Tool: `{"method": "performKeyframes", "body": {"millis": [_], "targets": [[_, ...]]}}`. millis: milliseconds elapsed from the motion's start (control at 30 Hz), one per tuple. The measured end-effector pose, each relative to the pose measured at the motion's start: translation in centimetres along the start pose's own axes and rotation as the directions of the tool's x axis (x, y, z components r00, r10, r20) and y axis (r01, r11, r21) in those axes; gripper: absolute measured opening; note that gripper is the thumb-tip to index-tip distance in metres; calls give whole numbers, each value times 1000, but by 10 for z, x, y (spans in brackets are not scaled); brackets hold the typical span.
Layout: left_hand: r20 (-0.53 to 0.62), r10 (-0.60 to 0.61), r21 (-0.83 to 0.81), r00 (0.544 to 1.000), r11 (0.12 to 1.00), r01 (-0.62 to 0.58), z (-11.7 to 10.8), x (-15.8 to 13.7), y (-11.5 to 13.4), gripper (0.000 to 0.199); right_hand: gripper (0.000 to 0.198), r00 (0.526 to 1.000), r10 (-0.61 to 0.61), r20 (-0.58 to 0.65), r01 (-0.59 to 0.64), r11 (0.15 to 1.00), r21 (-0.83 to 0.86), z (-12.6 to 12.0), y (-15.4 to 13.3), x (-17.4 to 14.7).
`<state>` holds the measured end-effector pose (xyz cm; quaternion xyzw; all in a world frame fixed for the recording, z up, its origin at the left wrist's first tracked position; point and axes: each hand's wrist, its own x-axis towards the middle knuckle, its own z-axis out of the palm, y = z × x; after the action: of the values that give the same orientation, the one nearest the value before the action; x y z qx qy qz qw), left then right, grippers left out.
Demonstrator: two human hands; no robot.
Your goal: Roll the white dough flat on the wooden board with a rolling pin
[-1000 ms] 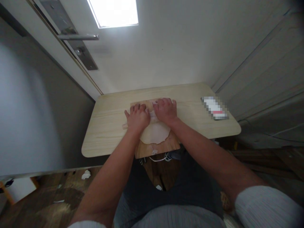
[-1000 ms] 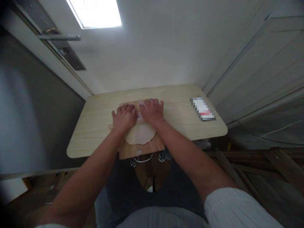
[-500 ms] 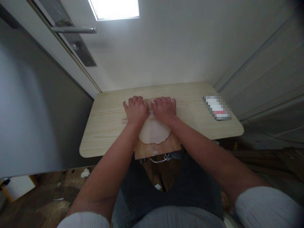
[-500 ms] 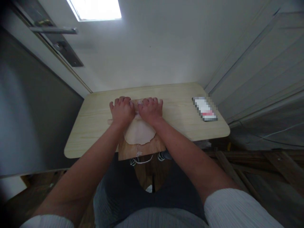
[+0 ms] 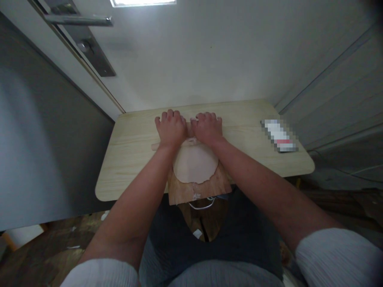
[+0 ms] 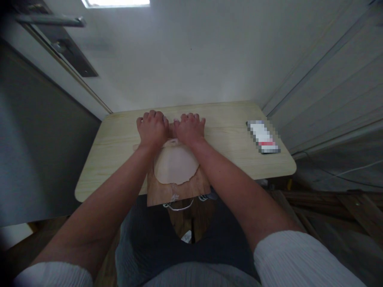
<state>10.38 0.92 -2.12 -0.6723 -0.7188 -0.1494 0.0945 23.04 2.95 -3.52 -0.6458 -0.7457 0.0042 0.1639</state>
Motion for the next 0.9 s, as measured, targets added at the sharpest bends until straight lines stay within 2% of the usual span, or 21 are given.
{"method": "performKeyframes", "body": {"millis": [367,900], "targets": [[44,22,-42,999,999,-21,4,14,-1,44,48,999,30,42,-31,999,20,5,2,17],[115,41,-26,993,999,-38,6,-2,-2,41,54,988,114,102,-122,990,72,10,8,6]]}}
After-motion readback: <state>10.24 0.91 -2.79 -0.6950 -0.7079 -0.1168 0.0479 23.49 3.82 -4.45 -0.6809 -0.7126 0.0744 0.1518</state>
